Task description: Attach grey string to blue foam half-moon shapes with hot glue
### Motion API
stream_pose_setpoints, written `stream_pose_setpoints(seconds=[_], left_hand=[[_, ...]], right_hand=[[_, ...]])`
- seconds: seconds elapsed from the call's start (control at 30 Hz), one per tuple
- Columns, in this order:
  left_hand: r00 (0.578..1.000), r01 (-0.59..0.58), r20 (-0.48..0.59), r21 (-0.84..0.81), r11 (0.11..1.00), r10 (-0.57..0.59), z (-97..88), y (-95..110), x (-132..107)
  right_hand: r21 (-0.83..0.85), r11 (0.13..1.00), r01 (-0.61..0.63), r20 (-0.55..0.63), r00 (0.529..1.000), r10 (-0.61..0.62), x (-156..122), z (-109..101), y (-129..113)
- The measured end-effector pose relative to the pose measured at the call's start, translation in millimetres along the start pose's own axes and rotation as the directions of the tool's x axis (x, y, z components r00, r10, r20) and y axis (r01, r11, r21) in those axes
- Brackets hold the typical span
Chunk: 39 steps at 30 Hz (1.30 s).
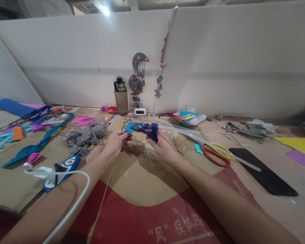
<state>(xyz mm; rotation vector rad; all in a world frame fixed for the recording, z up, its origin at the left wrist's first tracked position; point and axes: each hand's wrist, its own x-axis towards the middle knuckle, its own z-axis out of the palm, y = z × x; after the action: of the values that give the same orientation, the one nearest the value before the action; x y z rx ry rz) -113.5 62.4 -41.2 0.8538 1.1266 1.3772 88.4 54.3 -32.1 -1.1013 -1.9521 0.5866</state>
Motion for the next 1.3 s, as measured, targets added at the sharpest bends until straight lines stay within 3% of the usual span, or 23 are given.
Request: stream_pose_setpoints(seconds=[0.37, 0.67, 1.3], left_hand=[[0.999, 0.043, -0.006, 0.031, 0.999, -0.043, 7.4, 3, -7], [0.999, 0.017, -0.038, 0.051, 0.999, -0.015, 9.9, 7, -11], [0.996, -0.084, -0.018, 0.011, 0.996, 0.084, -1.5, 7, -3]], right_hand=[[-0.186, 0.982, -0.008, 0.09, 0.996, 0.025, -3, 3, -2], [-0.174, 0.985, 0.02, 0.078, 0.997, -0.006, -2, 4, -4], [-0.267, 0.963, -0.042, 0.093, 0.993, 0.069, -3, 1, 0]])
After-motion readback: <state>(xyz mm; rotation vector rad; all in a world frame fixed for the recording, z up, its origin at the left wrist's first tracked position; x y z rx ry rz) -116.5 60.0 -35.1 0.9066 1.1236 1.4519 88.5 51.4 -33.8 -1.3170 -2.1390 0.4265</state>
